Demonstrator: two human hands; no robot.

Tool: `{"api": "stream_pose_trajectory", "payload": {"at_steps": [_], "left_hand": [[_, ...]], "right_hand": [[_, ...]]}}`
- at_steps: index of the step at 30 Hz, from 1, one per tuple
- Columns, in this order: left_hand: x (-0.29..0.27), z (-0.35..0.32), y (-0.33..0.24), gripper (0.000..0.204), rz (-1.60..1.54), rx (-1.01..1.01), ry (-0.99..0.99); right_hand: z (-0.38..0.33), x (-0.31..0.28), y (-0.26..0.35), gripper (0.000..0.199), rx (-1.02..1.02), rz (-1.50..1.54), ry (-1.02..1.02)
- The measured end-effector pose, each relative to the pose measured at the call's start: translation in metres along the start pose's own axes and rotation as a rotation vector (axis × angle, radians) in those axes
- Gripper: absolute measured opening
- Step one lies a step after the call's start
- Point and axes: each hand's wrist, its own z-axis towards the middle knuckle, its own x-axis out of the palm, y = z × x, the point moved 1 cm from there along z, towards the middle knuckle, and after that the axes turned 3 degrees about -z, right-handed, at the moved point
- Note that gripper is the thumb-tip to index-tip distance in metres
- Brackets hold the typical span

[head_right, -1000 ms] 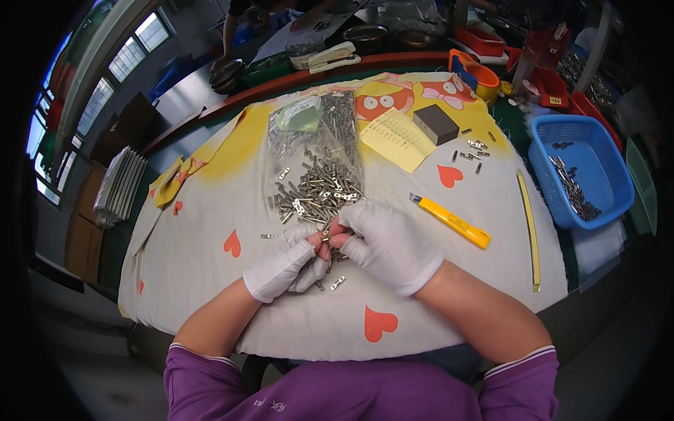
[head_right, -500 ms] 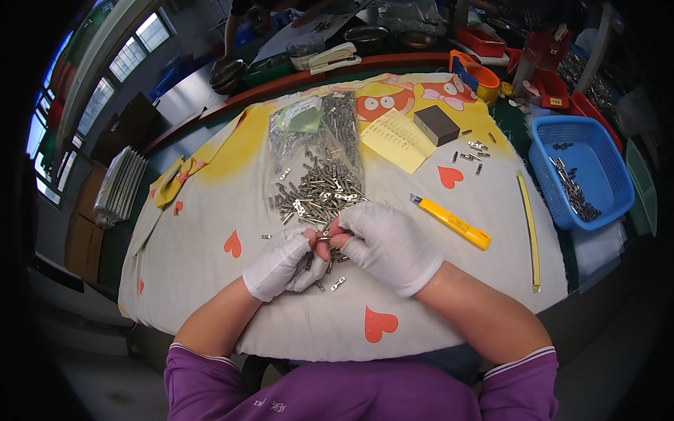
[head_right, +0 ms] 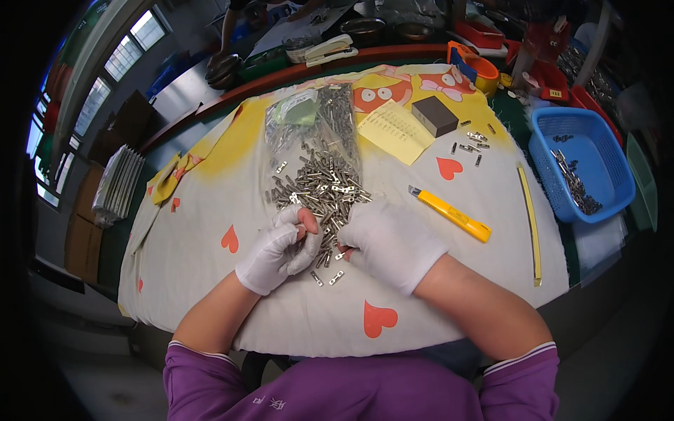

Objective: Inspecting and sorting small metal components at a factory workbench.

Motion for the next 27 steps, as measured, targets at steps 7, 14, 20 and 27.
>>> {"api": "stream_pose_trajectory", "payload": {"at_steps": [7,14,20,27], "left_hand": [[0.006,-0.001,-0.004,0.01,0.225,-0.104,-0.087],[0.016,-0.004,-0.004,0.01,0.413,-0.152,-0.114],[0.014,-0.004,-0.004,0.008,0.319,-0.18,-0.136],[0.011,-0.004,0.001,0.028,0.27,-0.178,-0.143]], "right_hand": [[0.001,0.002,0.0,0.008,0.072,-0.072,0.018],[0.004,-0.007,0.005,0.012,0.081,0.118,-0.128],[0.003,-0.004,0.003,0.013,0.069,0.199,-0.17],[0.004,-0.003,0.001,0.012,0.015,0.177,-0.212]]}}
